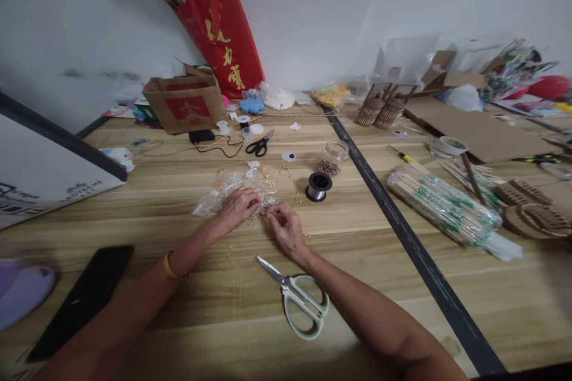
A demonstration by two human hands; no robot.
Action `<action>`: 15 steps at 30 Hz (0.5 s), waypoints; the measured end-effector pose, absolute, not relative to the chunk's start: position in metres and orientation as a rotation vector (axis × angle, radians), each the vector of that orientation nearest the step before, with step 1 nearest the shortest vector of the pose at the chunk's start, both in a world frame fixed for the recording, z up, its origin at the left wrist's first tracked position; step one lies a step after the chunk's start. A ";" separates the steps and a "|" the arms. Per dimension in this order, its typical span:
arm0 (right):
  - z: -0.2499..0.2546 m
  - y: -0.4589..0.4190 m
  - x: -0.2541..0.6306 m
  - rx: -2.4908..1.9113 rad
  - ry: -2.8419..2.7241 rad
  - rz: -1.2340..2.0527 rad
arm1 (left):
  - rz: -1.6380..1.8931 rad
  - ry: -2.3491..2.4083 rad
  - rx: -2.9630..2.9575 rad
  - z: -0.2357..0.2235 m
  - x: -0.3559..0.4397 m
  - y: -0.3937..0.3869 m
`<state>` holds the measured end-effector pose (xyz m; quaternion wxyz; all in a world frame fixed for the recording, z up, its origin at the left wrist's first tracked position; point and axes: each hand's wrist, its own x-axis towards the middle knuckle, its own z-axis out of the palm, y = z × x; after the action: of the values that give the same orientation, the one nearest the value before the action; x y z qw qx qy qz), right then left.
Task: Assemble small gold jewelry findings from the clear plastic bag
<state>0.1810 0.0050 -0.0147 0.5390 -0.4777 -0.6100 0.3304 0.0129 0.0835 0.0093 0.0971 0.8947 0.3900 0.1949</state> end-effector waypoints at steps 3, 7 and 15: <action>-0.015 0.005 0.181 -1.141 -1.449 0.783 | 0.604 1.185 2.644 0.006 0.011 0.085; -0.015 0.005 0.181 -1.147 -1.450 0.787 | 0.662 1.270 2.592 0.006 0.009 0.084; -0.015 0.005 0.182 -1.150 -1.423 0.818 | 1.085 1.271 2.023 0.071 -0.005 0.038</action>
<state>0.1817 0.0049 -0.0155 0.5386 -0.4834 -0.5982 0.3440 -0.0051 0.0384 0.0711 0.2557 0.7453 0.4684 0.3996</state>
